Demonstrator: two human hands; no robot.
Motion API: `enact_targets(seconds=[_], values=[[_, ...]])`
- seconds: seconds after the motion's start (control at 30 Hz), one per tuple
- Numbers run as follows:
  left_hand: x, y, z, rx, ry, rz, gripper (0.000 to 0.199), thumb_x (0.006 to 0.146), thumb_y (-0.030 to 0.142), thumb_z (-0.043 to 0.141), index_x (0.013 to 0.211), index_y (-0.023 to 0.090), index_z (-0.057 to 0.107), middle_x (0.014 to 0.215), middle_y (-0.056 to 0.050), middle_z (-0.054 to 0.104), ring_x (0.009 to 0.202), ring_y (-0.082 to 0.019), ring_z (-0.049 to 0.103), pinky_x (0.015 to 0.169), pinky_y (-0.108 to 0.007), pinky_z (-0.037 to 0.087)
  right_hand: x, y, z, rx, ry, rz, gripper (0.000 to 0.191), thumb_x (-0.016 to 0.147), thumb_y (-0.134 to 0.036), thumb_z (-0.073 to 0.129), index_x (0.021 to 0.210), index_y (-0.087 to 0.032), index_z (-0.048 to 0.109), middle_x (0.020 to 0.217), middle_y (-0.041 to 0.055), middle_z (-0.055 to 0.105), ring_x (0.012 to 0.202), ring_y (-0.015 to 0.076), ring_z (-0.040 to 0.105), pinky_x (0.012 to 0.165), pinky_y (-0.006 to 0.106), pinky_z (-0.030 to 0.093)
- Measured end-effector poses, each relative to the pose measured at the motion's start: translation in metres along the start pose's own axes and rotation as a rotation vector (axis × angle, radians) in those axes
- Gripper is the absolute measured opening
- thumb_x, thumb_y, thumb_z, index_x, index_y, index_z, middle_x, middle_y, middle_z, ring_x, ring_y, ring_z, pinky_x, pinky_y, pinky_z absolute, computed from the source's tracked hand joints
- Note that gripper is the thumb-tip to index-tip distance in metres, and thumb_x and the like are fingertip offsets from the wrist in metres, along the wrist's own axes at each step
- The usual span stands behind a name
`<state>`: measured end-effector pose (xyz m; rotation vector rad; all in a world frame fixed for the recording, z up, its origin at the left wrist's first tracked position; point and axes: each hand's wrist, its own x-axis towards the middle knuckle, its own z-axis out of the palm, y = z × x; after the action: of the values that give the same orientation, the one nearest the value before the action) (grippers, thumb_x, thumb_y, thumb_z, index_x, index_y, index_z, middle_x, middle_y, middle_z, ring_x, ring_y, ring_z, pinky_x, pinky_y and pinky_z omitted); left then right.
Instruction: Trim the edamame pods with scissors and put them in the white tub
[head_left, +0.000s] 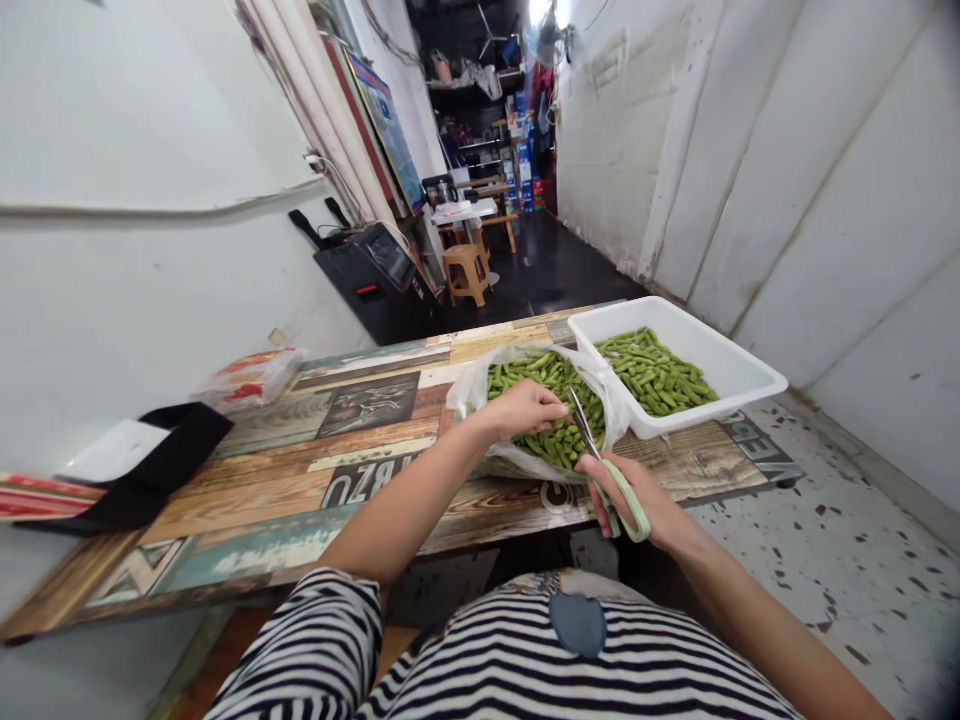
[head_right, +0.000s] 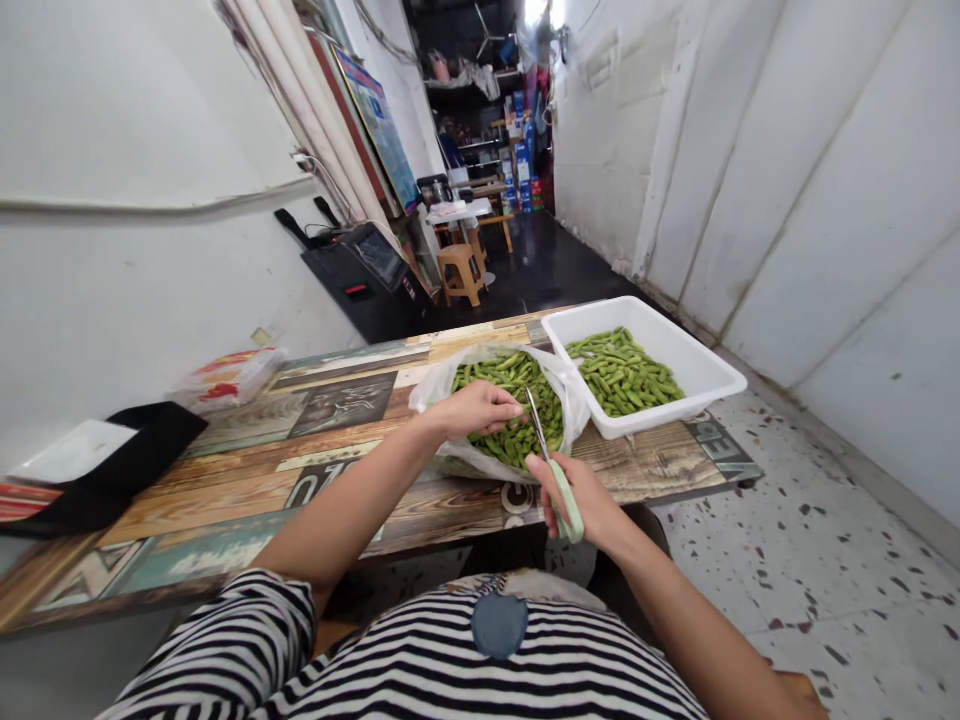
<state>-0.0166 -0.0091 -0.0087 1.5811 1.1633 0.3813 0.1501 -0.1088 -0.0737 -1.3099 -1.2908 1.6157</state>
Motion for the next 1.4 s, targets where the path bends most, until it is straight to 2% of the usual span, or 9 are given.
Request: enact_targets(seconds=[0.37, 0.6, 0.67, 0.73, 0.83, 0.93, 1.07, 1.27, 1.4], values=[[0.001, 0.004, 0.005, -0.026, -0.031, -0.032, 0.019, 0.071, 0.029, 0.064, 0.065, 0.011, 0.066, 0.041, 0.002, 0.045, 0.037, -0.005, 0.034, 0.037, -0.018, 0.021, -0.004, -0.007, -0.003, 0.078, 0.062, 0.134, 0.043, 0.076, -0.061, 0.051, 0.085, -0.019, 0.053, 0.044, -0.0084, 0.042, 0.029, 0.0083, 0.040, 0.028, 0.021, 0.037], [0.047, 0.070, 0.004, -0.067, 0.039, 0.221, 0.018, 0.084, 0.018, 0.048, 0.085, 0.009, 0.064, 0.058, -0.001, 0.054, 0.046, -0.004, 0.042, 0.047, -0.015, 0.031, -0.010, -0.002, -0.004, 0.179, -0.085, 0.126, 0.046, 0.078, -0.063, 0.048, 0.091, -0.019, 0.051, 0.048, -0.0076, 0.045, 0.034, 0.0083, 0.044, 0.032, 0.020, 0.040], [0.068, 0.087, 0.003, 0.129, -0.005, 0.303, 0.024, 0.077, 0.020, 0.060, 0.097, 0.009, 0.065, 0.077, -0.006, 0.064, 0.065, -0.008, 0.054, 0.061, -0.016, 0.041, -0.013, 0.000, -0.006, 0.198, -0.072, 0.135, 0.047, 0.078, -0.064, 0.047, 0.092, -0.019, 0.050, 0.048, -0.0080, 0.045, 0.034, 0.0083, 0.044, 0.034, 0.020, 0.041], [0.083, 0.090, -0.005, 0.421, 0.133, 0.344, 0.033, 0.072, 0.022, 0.066, 0.102, 0.008, 0.066, 0.089, -0.009, 0.066, 0.080, -0.012, 0.056, 0.073, -0.019, 0.043, -0.016, 0.001, -0.009, 0.202, -0.052, 0.135, 0.049, 0.077, -0.064, 0.048, 0.093, -0.018, 0.050, 0.048, -0.0081, 0.045, 0.033, 0.0082, 0.044, 0.033, 0.020, 0.040], [0.094, 0.068, -0.023, 0.678, 0.366, 0.285, 0.021, 0.075, 0.018, 0.058, 0.088, 0.006, 0.070, 0.087, -0.013, 0.067, 0.085, -0.017, 0.056, 0.083, -0.025, 0.041, -0.020, -0.001, -0.012, 0.187, -0.037, 0.119, 0.051, 0.076, -0.065, 0.048, 0.094, -0.017, 0.050, 0.047, -0.0079, 0.046, 0.033, 0.0087, 0.045, 0.033, 0.019, 0.038], [0.096, 0.029, -0.037, 0.845, 0.408, 0.099, 0.007, 0.064, 0.016, 0.067, 0.068, 0.010, 0.068, 0.078, -0.011, 0.066, 0.083, -0.021, 0.058, 0.080, -0.028, 0.043, -0.020, -0.003, -0.012, 0.183, -0.035, 0.124, 0.050, 0.077, -0.063, 0.048, 0.095, -0.017, 0.049, 0.046, -0.0081, 0.046, 0.033, 0.0089, 0.045, 0.033, 0.020, 0.039], [0.101, -0.010, -0.040, 1.012, 0.443, 0.046, 0.019, 0.068, 0.026, 0.068, 0.084, 0.016, 0.066, 0.094, -0.010, 0.066, 0.091, -0.022, 0.058, 0.080, -0.029, 0.043, -0.017, -0.003, -0.006, 0.182, -0.052, 0.129, 0.048, 0.079, -0.061, 0.047, 0.096, -0.017, 0.049, 0.044, -0.0085, 0.045, 0.031, 0.0083, 0.044, 0.033, 0.019, 0.039], [0.107, -0.019, -0.052, 1.038, 0.389, 0.092, 0.016, 0.073, 0.025, 0.064, 0.081, 0.012, 0.067, 0.090, -0.013, 0.067, 0.088, -0.024, 0.060, 0.076, -0.030, 0.043, -0.019, -0.008, -0.002, 0.150, -0.050, 0.127, 0.045, 0.080, -0.060, 0.046, 0.094, -0.017, 0.049, 0.045, -0.0080, 0.046, 0.033, 0.0086, 0.045, 0.034, 0.020, 0.040], [0.085, -0.018, -0.049, 0.981, 0.302, 0.218, 0.020, 0.080, 0.027, 0.055, 0.085, 0.016, 0.071, 0.091, -0.008, 0.070, 0.089, -0.020, 0.061, 0.078, -0.026, 0.042, -0.016, -0.005, -0.002, 0.138, -0.001, 0.115, 0.041, 0.080, -0.059, 0.048, 0.088, -0.019, 0.049, 0.050, -0.0067, 0.048, 0.036, 0.0092, 0.047, 0.035, 0.021, 0.042]])
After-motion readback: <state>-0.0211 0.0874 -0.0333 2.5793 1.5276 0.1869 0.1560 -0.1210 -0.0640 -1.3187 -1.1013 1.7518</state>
